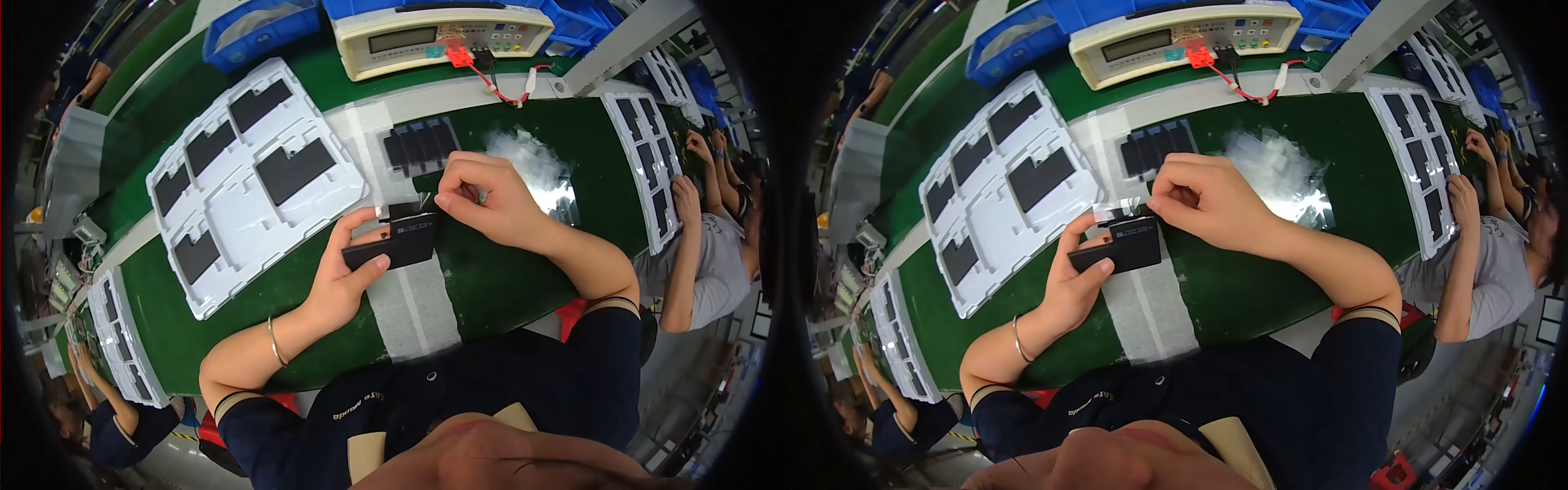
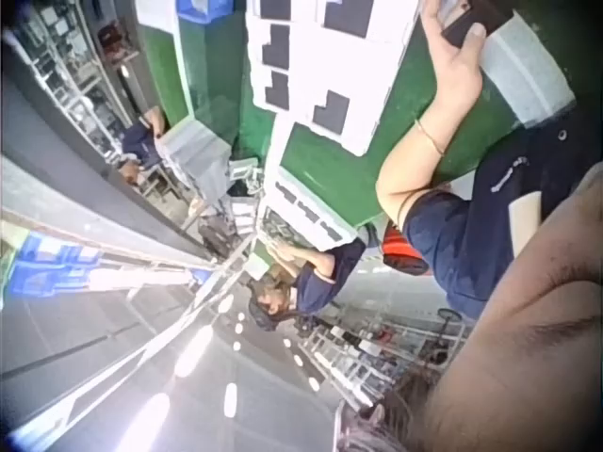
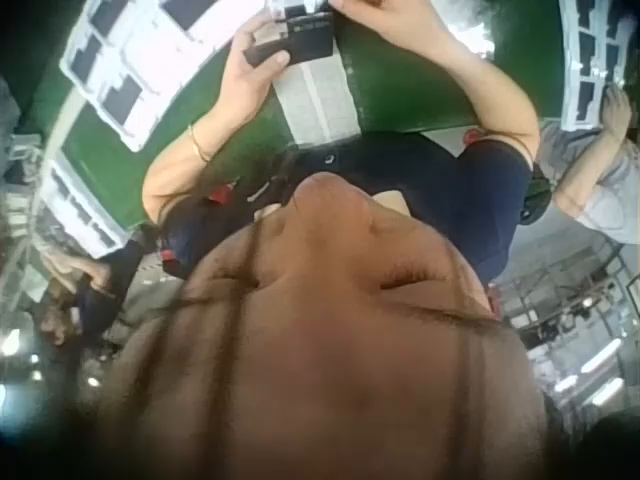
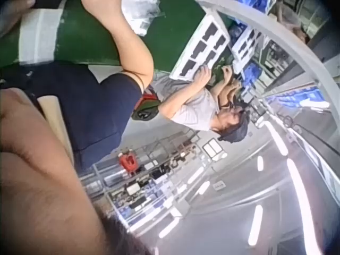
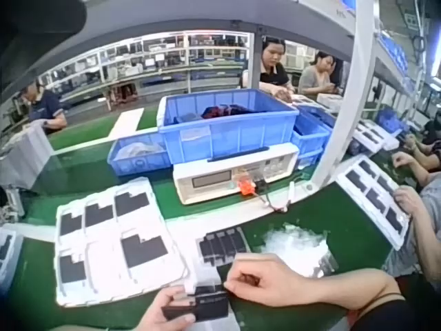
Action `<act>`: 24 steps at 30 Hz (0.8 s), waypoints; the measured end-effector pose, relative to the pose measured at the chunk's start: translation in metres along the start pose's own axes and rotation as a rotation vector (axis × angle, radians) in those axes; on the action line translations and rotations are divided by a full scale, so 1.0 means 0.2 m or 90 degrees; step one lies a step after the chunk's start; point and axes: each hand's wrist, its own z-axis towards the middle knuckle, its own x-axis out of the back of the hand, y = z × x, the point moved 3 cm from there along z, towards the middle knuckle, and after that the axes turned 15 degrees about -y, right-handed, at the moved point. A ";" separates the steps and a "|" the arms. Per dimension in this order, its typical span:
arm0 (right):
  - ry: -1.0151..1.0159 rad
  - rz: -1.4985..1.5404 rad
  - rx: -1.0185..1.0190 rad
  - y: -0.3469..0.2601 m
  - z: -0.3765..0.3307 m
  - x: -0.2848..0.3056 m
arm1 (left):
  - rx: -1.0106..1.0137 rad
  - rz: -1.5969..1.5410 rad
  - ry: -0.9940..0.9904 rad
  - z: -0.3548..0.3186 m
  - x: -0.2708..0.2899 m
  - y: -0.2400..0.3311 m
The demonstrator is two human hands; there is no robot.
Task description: The person assembles small black plastic electronic components by hand on a factory assembly line.
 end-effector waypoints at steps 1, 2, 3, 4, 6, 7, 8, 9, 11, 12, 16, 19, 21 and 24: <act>-0.002 0.000 -0.008 0.00 0.00 0.02 | 0.013 0.072 -0.001 -0.01 -0.01 0.00; 0.005 0.076 -0.002 0.00 -0.01 0.05 | 0.014 0.065 0.001 -0.01 -0.02 0.00; 0.014 0.153 0.005 0.00 -0.02 0.09 | 0.015 0.058 -0.001 -0.01 -0.02 0.00; -0.017 0.148 -0.011 -0.02 -0.02 0.15 | 0.012 0.051 -0.006 0.00 -0.03 0.00; -0.123 0.066 -0.077 0.01 -0.02 0.26 | 0.006 0.045 -0.003 -0.01 -0.02 0.00; -0.182 -0.022 -0.117 0.04 -0.03 0.31 | 0.007 0.045 -0.001 -0.01 -0.02 -0.01; -0.235 -0.135 -0.132 0.08 -0.04 0.33 | 0.008 0.044 0.000 -0.01 -0.01 -0.01; -0.235 -0.136 -0.130 0.10 -0.04 0.33 | 0.006 0.046 0.001 -0.01 -0.01 -0.01; -0.261 -0.380 -0.299 0.17 -0.07 0.33 | 0.002 0.028 0.003 0.00 -0.01 -0.02; -0.194 -0.503 -0.232 0.19 -0.08 0.32 | 0.002 0.028 0.002 0.00 -0.01 -0.02; -0.068 -0.253 -0.065 0.05 0.02 0.22 | -0.013 -0.013 0.011 0.00 0.01 -0.01; -0.130 -0.012 -0.043 0.00 0.03 0.12 | -0.043 -0.058 0.000 0.02 0.00 0.00; -0.164 0.117 -0.039 0.01 0.03 0.05 | -0.068 -0.083 -0.017 0.03 0.00 0.01; -0.110 0.112 0.011 0.00 0.04 -0.03 | -0.092 -0.125 -0.032 0.04 0.01 0.02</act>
